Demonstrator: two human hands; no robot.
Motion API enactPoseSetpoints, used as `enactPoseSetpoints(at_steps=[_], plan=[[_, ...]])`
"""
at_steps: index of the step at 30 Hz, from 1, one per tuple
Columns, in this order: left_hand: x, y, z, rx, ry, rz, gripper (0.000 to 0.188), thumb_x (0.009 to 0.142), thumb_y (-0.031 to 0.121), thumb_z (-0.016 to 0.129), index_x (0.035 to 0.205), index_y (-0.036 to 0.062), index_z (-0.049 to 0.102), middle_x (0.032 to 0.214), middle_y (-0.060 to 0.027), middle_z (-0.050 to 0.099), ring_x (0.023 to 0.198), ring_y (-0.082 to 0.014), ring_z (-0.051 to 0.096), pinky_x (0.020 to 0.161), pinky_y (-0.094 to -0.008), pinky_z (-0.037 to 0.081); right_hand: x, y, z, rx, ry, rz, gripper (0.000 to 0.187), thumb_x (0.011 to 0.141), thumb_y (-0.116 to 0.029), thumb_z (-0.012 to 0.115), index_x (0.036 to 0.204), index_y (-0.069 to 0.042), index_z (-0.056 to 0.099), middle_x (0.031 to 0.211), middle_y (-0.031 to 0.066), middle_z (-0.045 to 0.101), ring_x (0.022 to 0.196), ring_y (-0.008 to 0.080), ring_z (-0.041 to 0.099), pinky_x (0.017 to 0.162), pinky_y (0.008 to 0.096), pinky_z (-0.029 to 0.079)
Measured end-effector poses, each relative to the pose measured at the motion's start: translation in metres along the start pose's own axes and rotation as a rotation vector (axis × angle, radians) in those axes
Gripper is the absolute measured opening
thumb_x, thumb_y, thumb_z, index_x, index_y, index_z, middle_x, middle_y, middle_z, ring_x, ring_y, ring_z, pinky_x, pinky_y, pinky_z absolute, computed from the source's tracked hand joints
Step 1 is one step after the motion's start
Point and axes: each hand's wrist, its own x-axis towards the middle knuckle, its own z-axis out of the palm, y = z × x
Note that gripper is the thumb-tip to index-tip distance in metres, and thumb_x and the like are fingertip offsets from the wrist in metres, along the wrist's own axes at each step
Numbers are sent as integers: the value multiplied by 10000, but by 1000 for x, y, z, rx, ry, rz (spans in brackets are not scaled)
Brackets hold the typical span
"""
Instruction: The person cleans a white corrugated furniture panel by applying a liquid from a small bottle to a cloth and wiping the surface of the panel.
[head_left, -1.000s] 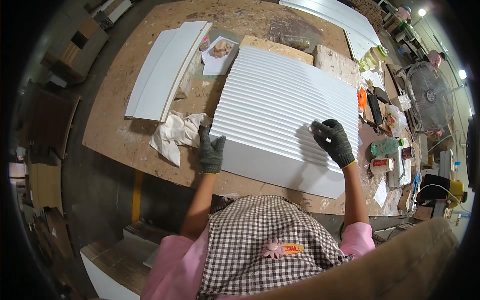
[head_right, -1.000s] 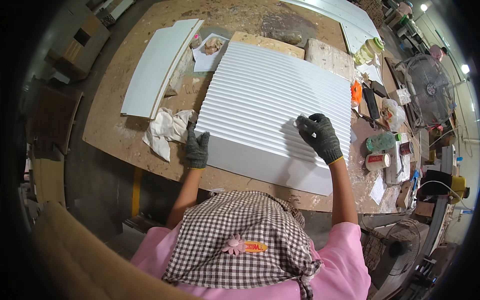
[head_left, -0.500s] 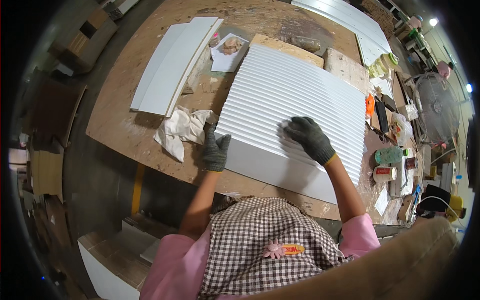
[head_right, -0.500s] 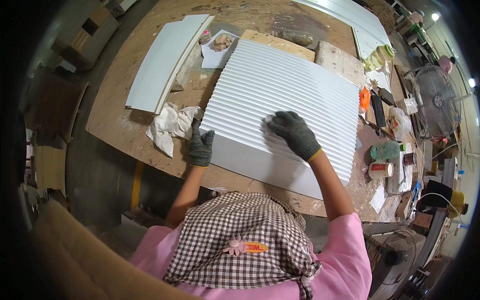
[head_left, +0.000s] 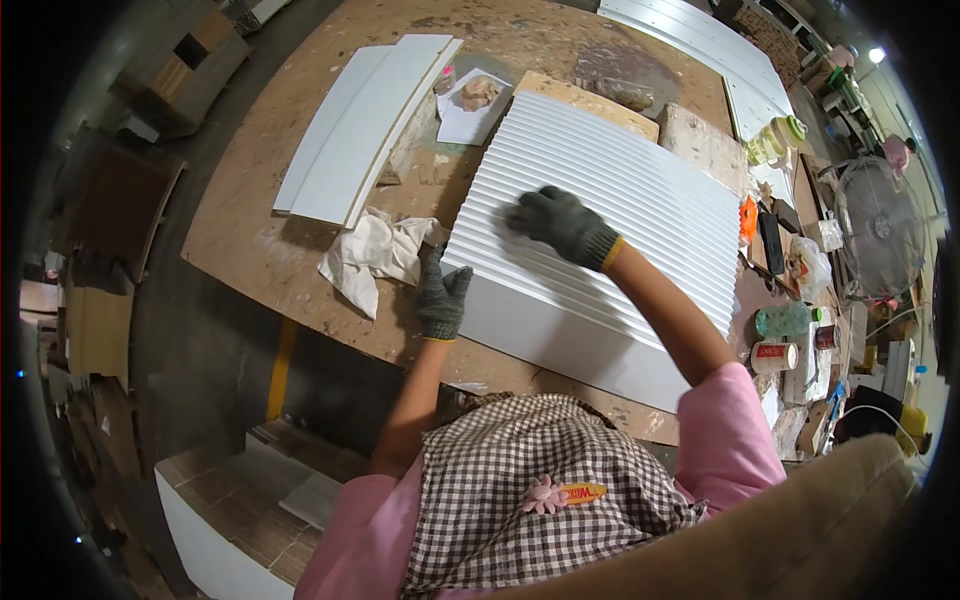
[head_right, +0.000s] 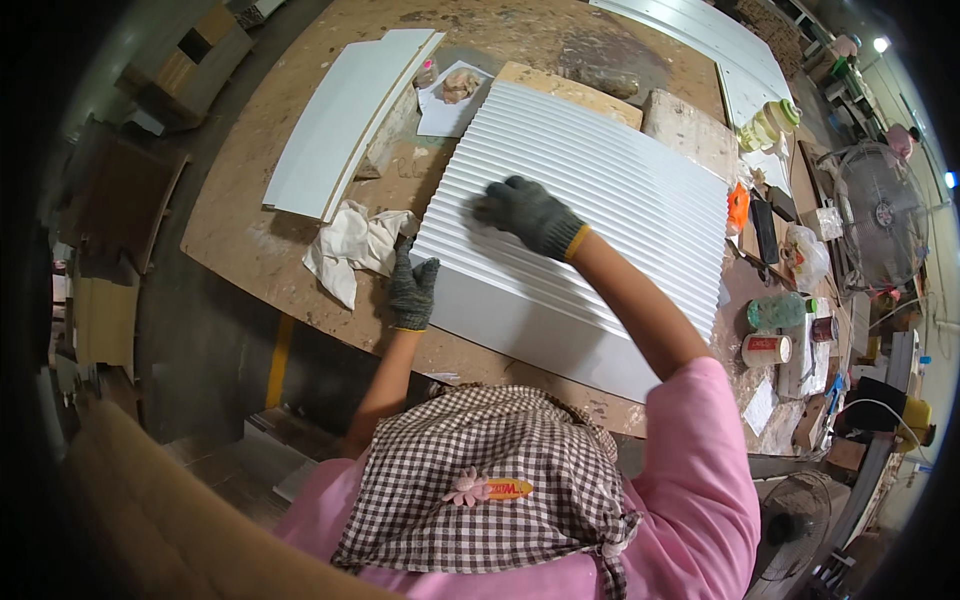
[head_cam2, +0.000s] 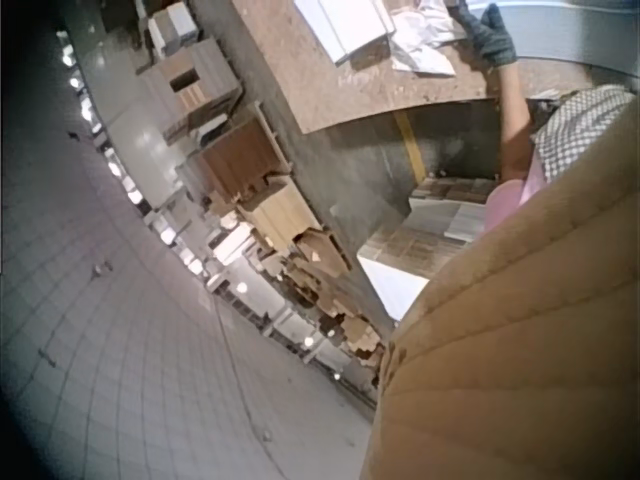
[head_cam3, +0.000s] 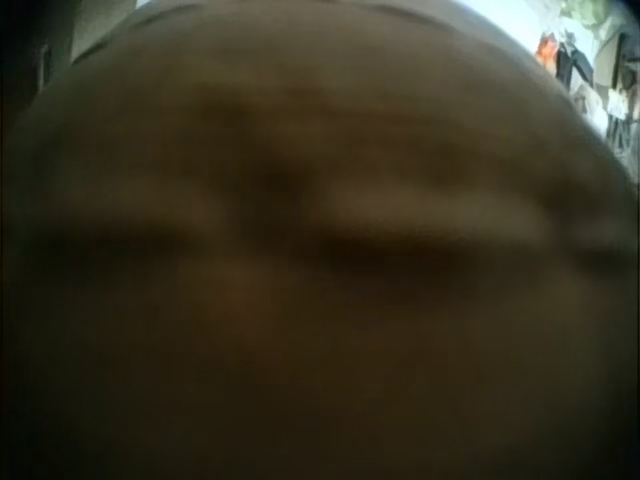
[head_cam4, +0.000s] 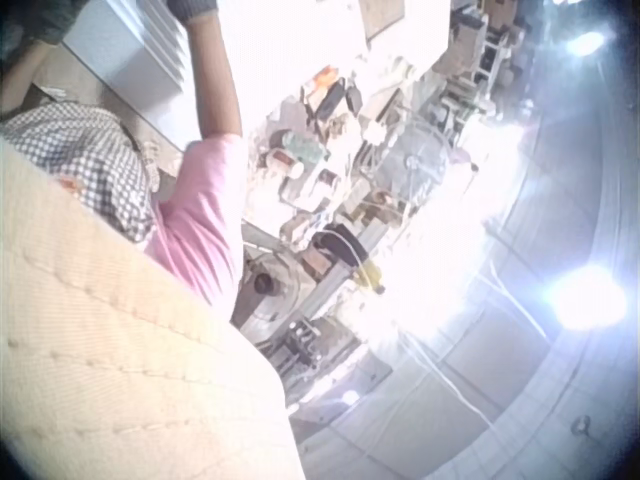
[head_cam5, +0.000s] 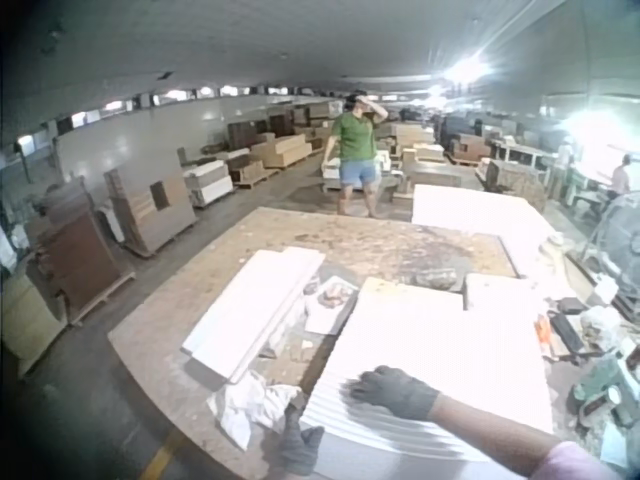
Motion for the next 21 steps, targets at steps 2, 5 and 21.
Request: enactPoseSetpoints(at_steps=[2,5,21], plan=[[-2,2,2,-55,-1,-37,689,912,439,718,1368,-32,504,1233,-217,637,1142,-353,614,998,-438,477,-41,-15,-39,164,-24,210,221,946,-233,614,1147,-161,671,1081,60,592,974,279,584,823,388,545],[1,1,3,-45,26,56,695,906,445,725,1362,-34,511,1224,-215,643,1124,-349,622,993,-435,480,-104,-18,-70,153,-94,413,238,944,-221,620,1167,-179,694,1205,55,611,1082,278,576,913,382,541],[0,12,-3,69,16,43,633,923,433,703,1342,-10,533,1223,-209,640,1120,-348,620,978,-431,483,42,-37,-2,45,179,324,339,870,-139,585,1189,-188,689,1202,34,593,1054,274,544,880,394,524]])
